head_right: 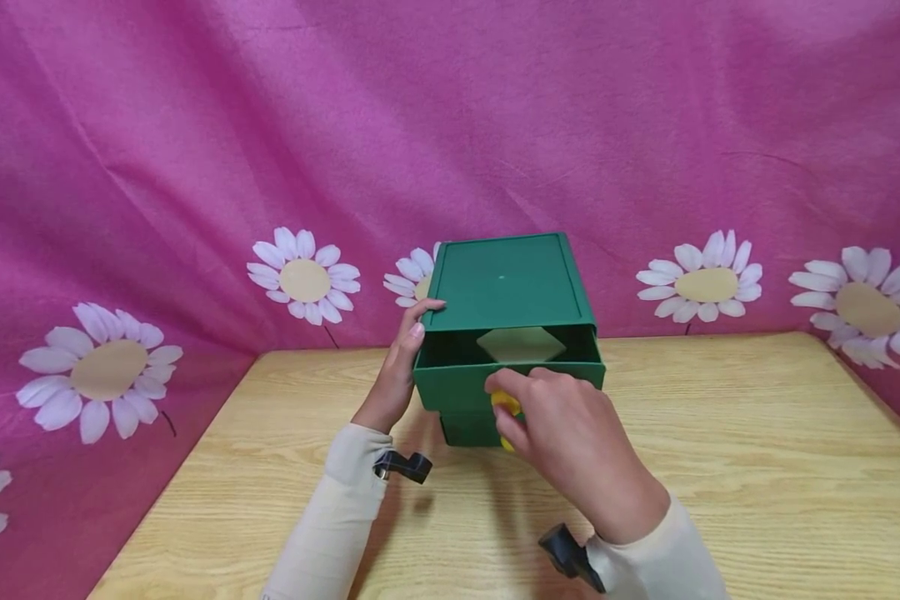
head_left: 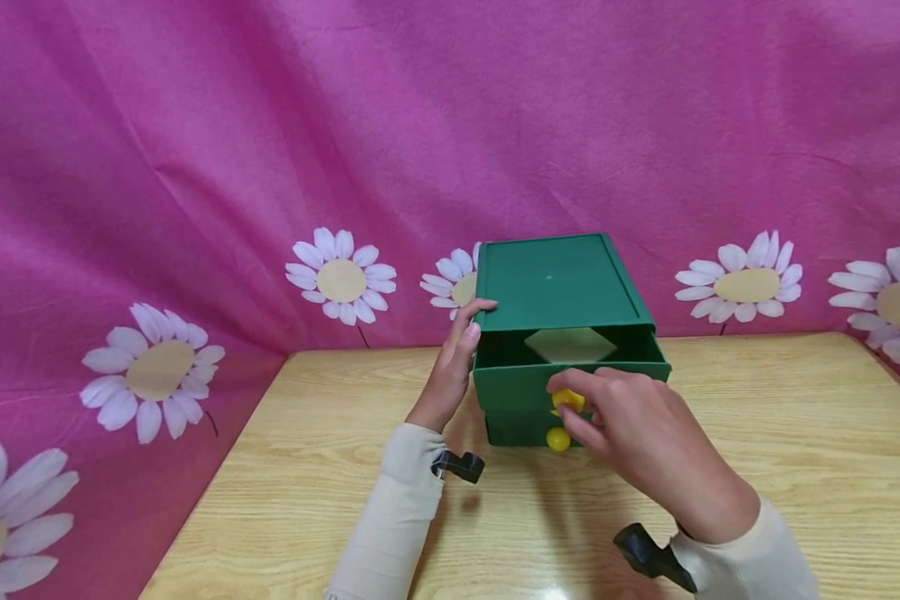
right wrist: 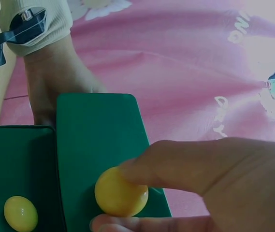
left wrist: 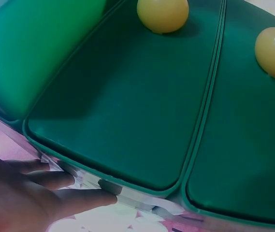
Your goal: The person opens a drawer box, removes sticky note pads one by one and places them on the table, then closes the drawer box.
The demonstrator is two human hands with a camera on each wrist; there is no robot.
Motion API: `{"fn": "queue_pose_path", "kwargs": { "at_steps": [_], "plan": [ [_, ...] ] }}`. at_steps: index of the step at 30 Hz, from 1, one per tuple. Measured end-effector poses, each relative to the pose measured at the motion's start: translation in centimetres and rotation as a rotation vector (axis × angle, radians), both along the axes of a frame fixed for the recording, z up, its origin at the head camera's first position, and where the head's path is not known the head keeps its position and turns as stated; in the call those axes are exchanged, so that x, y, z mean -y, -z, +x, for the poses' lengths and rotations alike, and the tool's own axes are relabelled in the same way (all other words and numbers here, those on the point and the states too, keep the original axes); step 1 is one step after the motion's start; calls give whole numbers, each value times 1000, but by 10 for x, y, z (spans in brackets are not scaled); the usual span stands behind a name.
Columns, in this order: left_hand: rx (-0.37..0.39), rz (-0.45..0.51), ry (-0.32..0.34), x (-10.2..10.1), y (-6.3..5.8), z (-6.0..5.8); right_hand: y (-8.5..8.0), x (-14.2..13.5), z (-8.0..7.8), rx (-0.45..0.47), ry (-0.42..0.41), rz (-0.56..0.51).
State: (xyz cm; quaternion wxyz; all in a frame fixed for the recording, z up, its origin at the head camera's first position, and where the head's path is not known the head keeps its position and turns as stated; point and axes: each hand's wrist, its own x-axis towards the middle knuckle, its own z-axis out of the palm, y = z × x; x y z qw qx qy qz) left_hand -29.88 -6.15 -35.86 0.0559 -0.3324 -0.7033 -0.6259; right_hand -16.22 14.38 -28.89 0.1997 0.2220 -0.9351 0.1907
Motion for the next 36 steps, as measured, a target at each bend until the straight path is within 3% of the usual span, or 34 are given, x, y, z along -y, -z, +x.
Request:
{"fn": "queue_pose_path", "kwargs": {
  "at_steps": [11, 23, 31, 36],
  "plan": [
    [13, 3, 10, 1, -3, 2, -3, 0, 4, 1, -21, 15],
    [43, -26, 11, 2, -27, 26, -4, -2, 11, 16, -29, 40],
    [46, -45, 21, 3, -28, 24, -5, -4, 14, 8, -46, 50],
    [39, -44, 21, 3, -28, 24, -4, -5, 15, -54, -65, 52]
  ]
}}
